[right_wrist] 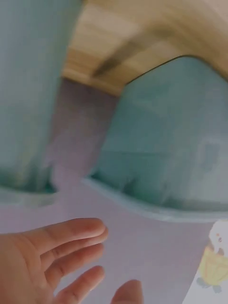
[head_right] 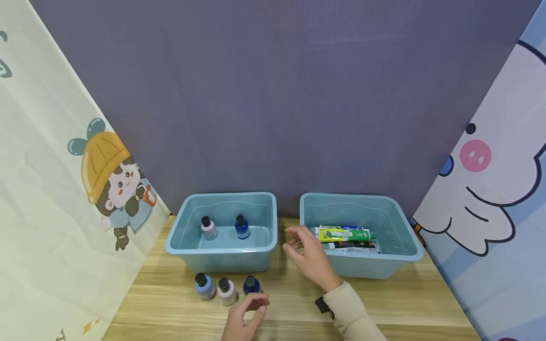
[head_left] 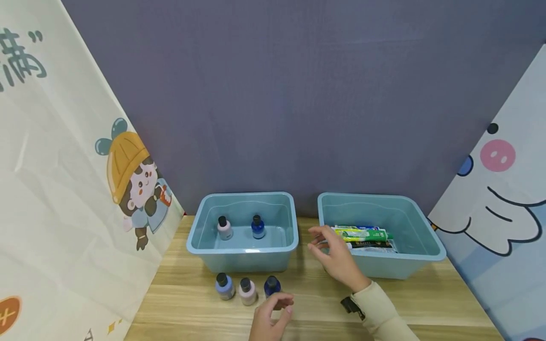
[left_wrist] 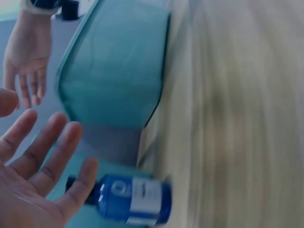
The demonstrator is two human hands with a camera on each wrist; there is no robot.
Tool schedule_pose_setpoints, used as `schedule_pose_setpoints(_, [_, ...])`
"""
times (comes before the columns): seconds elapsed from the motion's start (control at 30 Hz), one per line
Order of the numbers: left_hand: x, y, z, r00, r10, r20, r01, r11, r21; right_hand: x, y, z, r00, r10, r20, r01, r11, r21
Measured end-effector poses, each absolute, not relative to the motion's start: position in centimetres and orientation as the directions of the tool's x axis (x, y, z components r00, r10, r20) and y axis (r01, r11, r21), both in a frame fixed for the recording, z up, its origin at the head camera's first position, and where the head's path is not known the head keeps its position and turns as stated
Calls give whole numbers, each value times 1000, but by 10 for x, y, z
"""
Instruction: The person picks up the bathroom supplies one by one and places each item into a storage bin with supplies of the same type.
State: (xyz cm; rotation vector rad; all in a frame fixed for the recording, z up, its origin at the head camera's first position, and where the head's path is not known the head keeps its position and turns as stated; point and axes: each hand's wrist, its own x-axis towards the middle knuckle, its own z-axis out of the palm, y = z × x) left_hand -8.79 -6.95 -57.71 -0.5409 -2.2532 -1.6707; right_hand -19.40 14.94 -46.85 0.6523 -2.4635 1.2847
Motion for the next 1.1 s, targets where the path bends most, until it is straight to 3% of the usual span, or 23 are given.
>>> schedule_pose_setpoints(0.27, [-91,-96,-563,-826,-144,545,465,372,803,-197,118,-490,-863,-260,432,-501,543,-674])
schedule_pose_setpoints(0.43, [-98,-116,-559,-764,-251,595,481,393,784,-207,107,-504,-897,-233,376,-442,514,-735])
schedule_pose_setpoints(0.67, [-106,-142,-561,-710,-391,586,364,509,780,-223,96,-525,-950,-188,249,-307,428,-850])
schedule_pose_setpoints(0.87, [-113,-161,-567,-650,-454,610,298,586,754,-228,92,-539,-967,-187,176,-215,217,-952])
schedule_pose_setpoints(1.0, [-117,-169,-571,-674,-477,564,235,586,776,-229,89,-546,-964,-200,173,-201,132,-971])
schedule_pose_setpoints(1.1, [-118,-173,-574,-728,-488,482,151,571,807,-230,86,-551,-964,-211,161,-187,110,-976])
